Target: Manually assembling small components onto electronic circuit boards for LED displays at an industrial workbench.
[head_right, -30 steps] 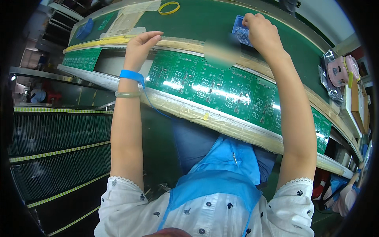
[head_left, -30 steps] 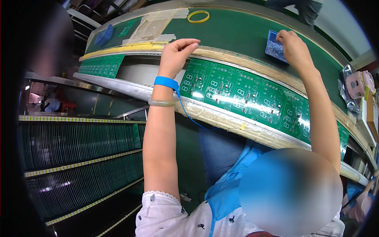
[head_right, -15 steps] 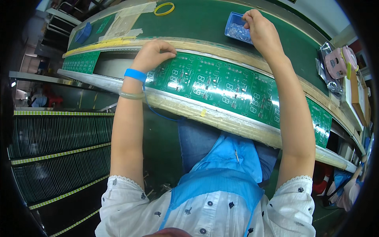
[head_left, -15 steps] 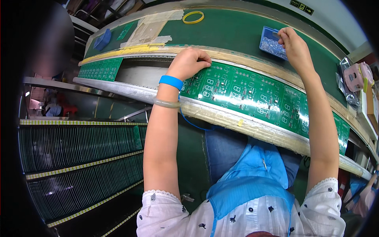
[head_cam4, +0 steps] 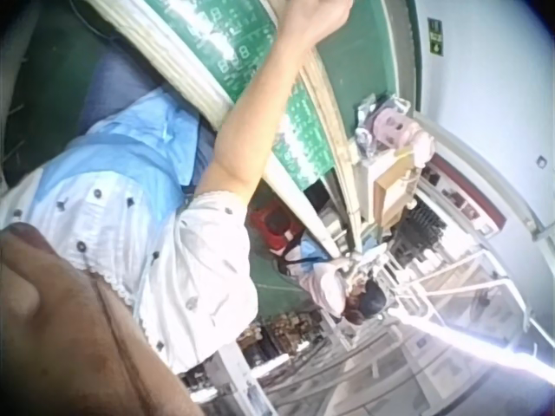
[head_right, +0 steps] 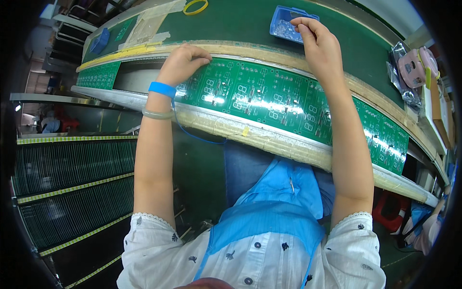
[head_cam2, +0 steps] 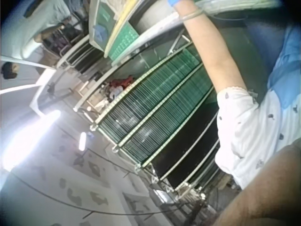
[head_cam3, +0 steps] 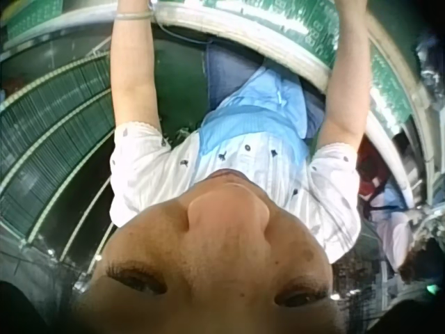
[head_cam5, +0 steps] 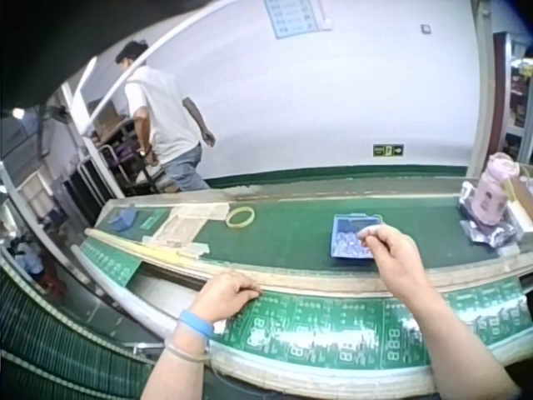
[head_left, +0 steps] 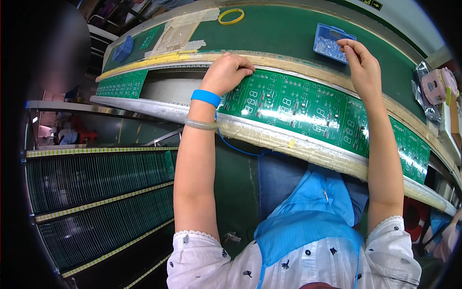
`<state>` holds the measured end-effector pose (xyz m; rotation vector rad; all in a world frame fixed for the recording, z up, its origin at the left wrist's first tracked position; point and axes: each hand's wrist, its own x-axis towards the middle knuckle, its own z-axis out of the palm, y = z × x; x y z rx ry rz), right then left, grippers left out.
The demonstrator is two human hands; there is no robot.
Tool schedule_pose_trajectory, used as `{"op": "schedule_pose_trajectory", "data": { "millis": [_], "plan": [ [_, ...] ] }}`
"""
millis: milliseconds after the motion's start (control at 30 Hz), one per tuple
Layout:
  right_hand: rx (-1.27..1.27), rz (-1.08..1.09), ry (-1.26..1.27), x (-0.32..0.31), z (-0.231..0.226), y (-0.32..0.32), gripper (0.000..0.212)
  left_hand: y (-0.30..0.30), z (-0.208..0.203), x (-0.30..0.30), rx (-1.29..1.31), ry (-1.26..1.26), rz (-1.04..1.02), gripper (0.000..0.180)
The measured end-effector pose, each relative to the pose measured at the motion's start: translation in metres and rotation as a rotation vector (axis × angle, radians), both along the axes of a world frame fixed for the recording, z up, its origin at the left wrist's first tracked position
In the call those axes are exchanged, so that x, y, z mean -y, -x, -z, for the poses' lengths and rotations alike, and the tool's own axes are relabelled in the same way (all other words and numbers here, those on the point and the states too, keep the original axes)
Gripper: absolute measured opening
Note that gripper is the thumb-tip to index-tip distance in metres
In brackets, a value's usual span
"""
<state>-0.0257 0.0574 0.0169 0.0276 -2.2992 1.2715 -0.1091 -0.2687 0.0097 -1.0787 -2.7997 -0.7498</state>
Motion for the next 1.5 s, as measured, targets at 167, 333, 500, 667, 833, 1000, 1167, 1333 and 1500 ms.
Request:
{"op": "schedule_pose_trajectory", "data": {
  "millis": [167,333,500,667,833,1000,1167,1333,1500],
  "plan": [
    [-0.011,0.004,0.043,-0.002,0.006,-0.004,0.022,-0.002,0.001,-0.003,0.03,-0.016,0.004,0.013],
    [-0.034,0.01,0.035,-0.003,0.006,-0.006,0.022,-0.001,0.001,-0.005,0.023,-0.018,0.025,0.013],
    [-0.031,-0.015,0.036,-0.001,0.007,-0.006,0.022,-0.001,-0.001,0.0,0.023,0.019,0.044,0.012],
    [-0.011,-0.024,0.048,0.0,0.007,-0.006,0.022,-0.002,0.001,0.0,0.02,0.006,0.044,0.011],
    [-0.02,-0.036,0.058,-0.001,0.008,-0.007,0.022,-0.003,-0.005,-0.004,-0.002,0.042,0.062,0.012],
    [-0.012,-0.045,0.125,-0.002,0.007,-0.008,0.021,-0.006,-0.009,-0.009,-0.052,0.069,0.1,0.011],
    [0.097,-0.116,0.173,0.004,0.0,-0.015,0.023,-0.005,-0.01,-0.008,0.012,0.092,0.078,0.011],
    [0.228,-0.279,0.443,0.019,-0.008,-0.02,0.025,-0.005,-0.008,-0.005,-0.008,0.078,0.064,0.011],
    [0.243,-0.38,0.517,0.026,-0.009,-0.019,0.023,-0.003,-0.004,-0.005,-0.038,0.028,0.083,0.011]
  ]
}}
